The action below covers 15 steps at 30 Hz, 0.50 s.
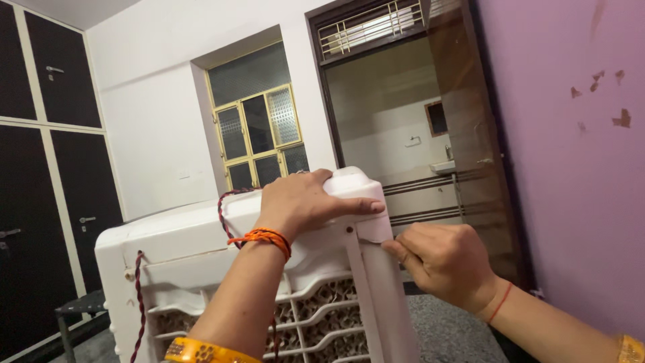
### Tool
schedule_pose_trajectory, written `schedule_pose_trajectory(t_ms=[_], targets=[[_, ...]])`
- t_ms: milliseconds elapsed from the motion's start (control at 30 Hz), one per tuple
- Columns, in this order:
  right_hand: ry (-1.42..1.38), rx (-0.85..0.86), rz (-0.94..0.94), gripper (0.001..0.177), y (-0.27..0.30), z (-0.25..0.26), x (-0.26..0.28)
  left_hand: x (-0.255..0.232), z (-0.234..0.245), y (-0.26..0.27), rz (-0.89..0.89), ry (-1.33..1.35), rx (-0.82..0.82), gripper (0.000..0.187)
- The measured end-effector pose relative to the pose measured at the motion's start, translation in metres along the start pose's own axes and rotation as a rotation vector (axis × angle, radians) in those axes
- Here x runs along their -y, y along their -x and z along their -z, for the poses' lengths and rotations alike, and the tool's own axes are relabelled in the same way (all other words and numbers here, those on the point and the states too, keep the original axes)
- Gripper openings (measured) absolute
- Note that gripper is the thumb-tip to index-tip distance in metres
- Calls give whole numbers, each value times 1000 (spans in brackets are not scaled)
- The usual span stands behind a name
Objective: The person uses a screwdriver to tighten screws on the frame of a white air cooler. They work on multiple screws around the edges of the unit, securing the casing in place.
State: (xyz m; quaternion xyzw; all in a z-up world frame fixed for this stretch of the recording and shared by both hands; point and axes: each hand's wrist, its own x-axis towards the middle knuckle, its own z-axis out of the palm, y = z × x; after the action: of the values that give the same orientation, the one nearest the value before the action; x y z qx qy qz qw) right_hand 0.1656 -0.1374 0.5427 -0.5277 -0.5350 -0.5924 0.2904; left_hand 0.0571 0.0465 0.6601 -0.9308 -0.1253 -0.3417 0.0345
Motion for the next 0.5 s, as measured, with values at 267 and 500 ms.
schedule_pose_trajectory(t_ms=[267,500], targets=[[-51,-52,140,26,0,-10,-18,0,0,1,-1,-22,11,123],[-31,-16,251,37,-12,-10,-33,-3,2,2,-13,1,-11,117]])
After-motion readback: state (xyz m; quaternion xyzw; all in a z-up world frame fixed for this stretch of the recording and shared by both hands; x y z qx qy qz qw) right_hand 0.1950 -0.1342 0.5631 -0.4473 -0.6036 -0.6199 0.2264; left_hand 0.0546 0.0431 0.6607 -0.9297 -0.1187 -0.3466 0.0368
